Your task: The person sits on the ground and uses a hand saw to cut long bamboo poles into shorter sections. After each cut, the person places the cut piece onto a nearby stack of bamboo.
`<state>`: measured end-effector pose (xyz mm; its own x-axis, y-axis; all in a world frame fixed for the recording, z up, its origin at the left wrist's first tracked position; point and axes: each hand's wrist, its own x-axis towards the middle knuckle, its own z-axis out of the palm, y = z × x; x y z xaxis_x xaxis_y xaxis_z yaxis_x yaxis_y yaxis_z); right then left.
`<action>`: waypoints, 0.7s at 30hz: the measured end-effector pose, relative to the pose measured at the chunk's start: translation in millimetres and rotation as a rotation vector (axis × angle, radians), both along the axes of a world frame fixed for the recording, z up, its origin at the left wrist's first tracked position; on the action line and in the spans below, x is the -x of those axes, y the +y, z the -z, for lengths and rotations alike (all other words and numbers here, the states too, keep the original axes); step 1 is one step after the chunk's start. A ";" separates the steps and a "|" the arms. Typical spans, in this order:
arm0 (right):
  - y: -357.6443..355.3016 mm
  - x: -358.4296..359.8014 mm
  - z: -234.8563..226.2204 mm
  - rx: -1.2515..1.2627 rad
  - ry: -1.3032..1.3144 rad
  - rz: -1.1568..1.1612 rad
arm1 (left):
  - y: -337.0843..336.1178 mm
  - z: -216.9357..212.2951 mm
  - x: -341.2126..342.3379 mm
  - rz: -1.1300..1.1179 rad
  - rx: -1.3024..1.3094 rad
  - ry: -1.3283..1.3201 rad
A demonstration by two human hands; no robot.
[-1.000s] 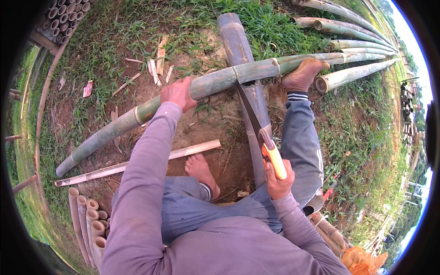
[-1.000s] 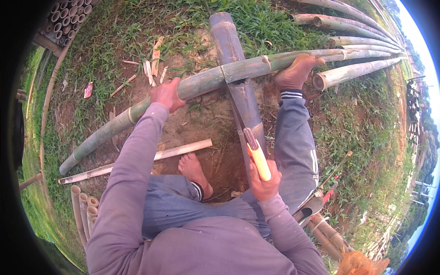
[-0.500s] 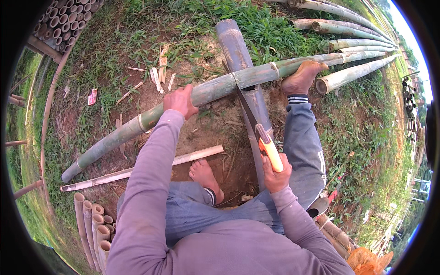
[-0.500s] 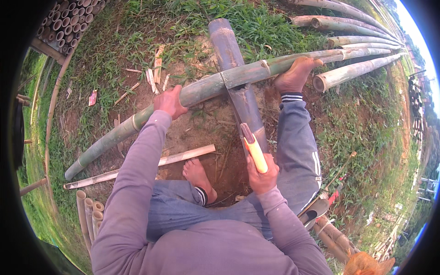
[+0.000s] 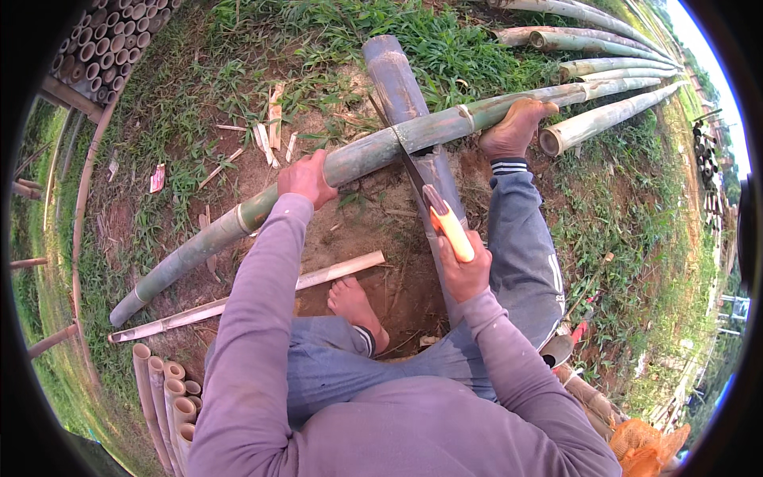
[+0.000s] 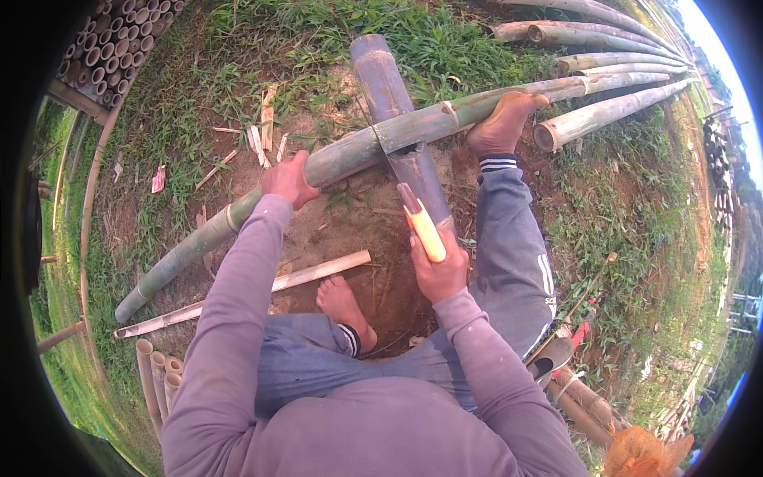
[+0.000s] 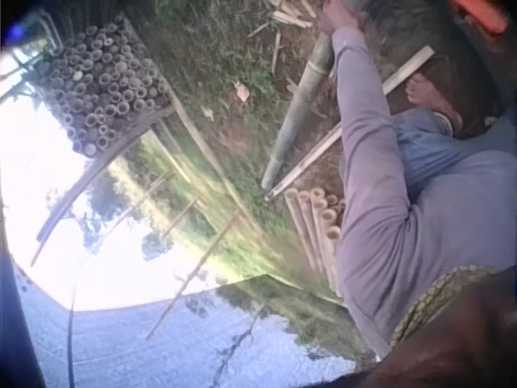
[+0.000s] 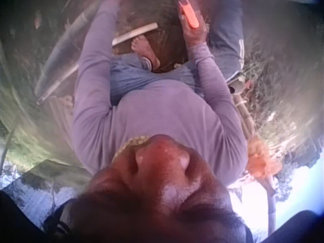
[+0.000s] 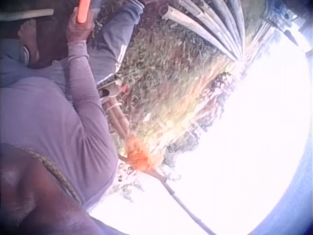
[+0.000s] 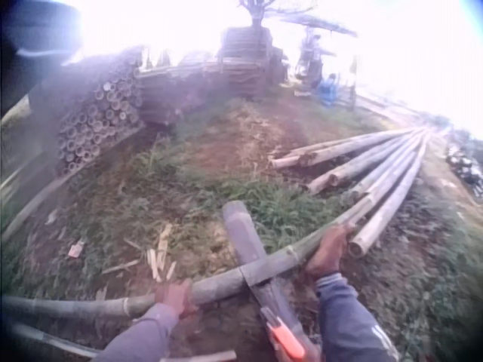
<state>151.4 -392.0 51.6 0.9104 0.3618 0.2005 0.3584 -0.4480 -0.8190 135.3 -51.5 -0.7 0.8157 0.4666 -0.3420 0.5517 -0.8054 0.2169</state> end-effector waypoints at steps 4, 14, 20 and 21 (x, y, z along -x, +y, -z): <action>60.7 -48.4 22.2 0.018 0.065 0.049 | -0.1 -7.8 2.0 -0.025 -0.004 0.009; 52.6 -43.7 28.0 -0.017 0.011 0.038 | -2.1 -3.6 -0.9 -0.013 -0.023 -0.003; -8.3 10.1 -13.4 -0.009 -0.025 0.012 | -3.6 -3.3 -3.2 -0.008 -0.032 0.030; -20.7 21.4 -21.2 -0.037 -0.051 0.005 | -4.4 -4.0 -5.1 0.001 -0.043 0.017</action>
